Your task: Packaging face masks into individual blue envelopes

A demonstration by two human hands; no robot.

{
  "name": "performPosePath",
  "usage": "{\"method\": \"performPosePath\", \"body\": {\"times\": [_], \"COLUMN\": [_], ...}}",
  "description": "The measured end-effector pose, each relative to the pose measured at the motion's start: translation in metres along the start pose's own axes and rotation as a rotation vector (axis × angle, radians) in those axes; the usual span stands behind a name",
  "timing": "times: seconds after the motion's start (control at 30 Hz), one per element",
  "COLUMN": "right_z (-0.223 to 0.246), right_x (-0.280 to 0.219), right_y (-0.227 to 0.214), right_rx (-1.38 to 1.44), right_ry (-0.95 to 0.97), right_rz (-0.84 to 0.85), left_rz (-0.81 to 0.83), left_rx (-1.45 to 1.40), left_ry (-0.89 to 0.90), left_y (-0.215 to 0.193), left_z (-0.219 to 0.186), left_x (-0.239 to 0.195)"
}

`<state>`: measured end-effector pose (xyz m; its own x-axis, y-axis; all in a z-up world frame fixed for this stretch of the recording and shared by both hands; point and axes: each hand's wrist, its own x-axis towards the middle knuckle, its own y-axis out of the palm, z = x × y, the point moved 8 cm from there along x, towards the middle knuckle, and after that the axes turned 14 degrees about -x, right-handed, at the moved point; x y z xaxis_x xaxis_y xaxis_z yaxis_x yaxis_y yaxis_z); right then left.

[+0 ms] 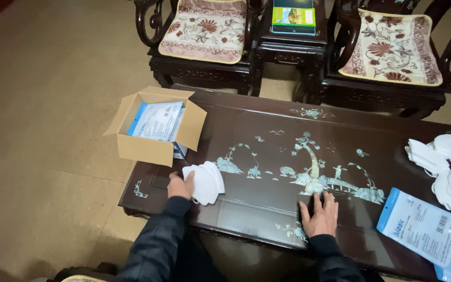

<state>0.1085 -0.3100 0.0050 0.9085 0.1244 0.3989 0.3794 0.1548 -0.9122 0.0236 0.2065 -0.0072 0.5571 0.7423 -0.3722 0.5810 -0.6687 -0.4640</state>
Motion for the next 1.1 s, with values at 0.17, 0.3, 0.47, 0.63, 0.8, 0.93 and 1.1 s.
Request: {"method": "performPosePath", "body": {"times": [0.17, 0.3, 0.47, 0.63, 0.8, 0.93, 1.1], "right_z": [-0.003, 0.000, -0.001, -0.002, -0.001, 0.003, 0.000], "right_x": [0.001, -0.001, 0.001, 0.000, -0.001, 0.001, 0.000], "right_y": [0.005, 0.004, 0.006, 0.006, 0.001, -0.001, 0.002], "right_rx": [-0.018, -0.010, -0.033, -0.041, -0.044, -0.022, -0.013], "right_ry": [0.007, 0.006, 0.010, -0.017, -0.012, -0.001, 0.003], "right_rz": [0.012, 0.033, 0.011, -0.005, -0.019, -0.006, 0.011], "left_rz": [0.236, 0.824, 0.280, -0.144, -0.034, -0.078, -0.235], "left_rx": [0.184, 1.160, 1.080, 0.892, 0.472, 0.417, 0.357], "left_ry": [0.252, 0.884, 0.879, 0.781, 0.625, 0.682, 0.767], "left_y": [-0.018, 0.039, 0.074, 0.044, 0.015, 0.024, 0.016], "left_z": [-0.079, -0.080, -0.040, -0.052, -0.012, 0.013, -0.007], "left_x": [-0.071, -0.093, 0.001, -0.019, 0.001, 0.021, -0.013]}}
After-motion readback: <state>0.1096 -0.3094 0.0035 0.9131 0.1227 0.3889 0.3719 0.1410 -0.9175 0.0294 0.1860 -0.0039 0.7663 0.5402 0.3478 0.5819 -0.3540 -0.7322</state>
